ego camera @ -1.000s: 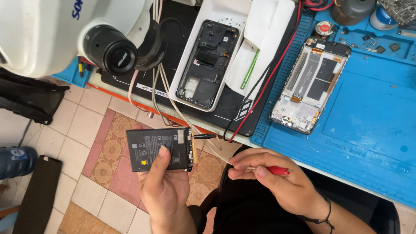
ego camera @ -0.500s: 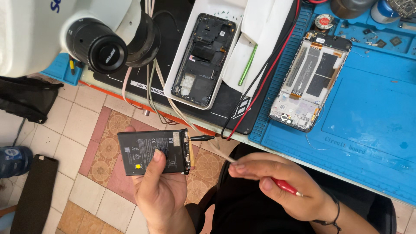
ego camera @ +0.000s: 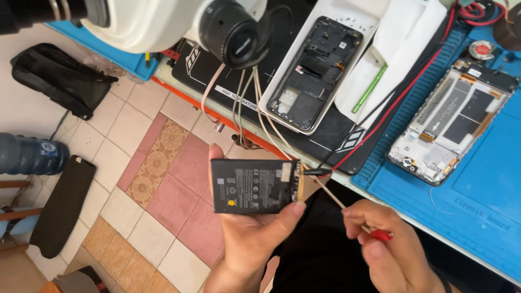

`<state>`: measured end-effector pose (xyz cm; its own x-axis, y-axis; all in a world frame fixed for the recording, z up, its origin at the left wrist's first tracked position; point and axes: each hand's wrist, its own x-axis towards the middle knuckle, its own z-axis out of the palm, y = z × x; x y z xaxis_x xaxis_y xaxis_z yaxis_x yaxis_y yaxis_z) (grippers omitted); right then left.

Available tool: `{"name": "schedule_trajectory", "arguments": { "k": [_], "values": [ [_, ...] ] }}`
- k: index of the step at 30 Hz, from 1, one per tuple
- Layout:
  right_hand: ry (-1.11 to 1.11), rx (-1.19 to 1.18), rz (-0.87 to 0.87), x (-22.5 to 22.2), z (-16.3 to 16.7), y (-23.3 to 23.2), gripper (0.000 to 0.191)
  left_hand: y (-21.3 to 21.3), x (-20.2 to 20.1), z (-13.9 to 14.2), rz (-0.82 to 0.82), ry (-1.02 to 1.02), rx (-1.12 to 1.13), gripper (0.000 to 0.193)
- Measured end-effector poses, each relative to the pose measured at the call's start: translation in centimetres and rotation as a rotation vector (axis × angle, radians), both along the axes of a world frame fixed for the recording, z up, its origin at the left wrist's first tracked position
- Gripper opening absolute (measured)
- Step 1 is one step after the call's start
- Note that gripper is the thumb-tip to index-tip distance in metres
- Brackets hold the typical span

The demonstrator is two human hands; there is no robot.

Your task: The person handles a smartphone battery, connecting multimeter probes to its terminals. They then use a screwdriver and tweezers to remove a small component from the phone's internal chassis.

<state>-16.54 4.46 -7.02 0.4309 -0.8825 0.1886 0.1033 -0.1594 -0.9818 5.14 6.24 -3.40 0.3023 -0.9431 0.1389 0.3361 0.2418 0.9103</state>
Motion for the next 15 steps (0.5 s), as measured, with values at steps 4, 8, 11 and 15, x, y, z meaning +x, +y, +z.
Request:
{"name": "schedule_trajectory", "arguments": {
  "k": [4,8,11,15],
  "values": [
    [0.319,-0.428,-0.034,0.42,0.21,-0.79,0.027,0.35,0.01,0.09,-0.054,0.030,-0.024,0.128],
    [0.326,-0.400,-0.033,0.36,0.33,-0.87,0.039,0.60,0.00,0.09,-0.071,0.067,-0.015,0.127],
    [0.261,-0.236,0.012,0.04,0.51,-0.81,0.047,0.49,0.09,-0.05,-0.111,0.006,-0.083,0.125],
    [0.351,-0.216,-0.041,0.29,0.49,-0.31,0.031,0.77,0.24,-0.15,-0.162,0.025,-0.083,0.126]
  ]
}}
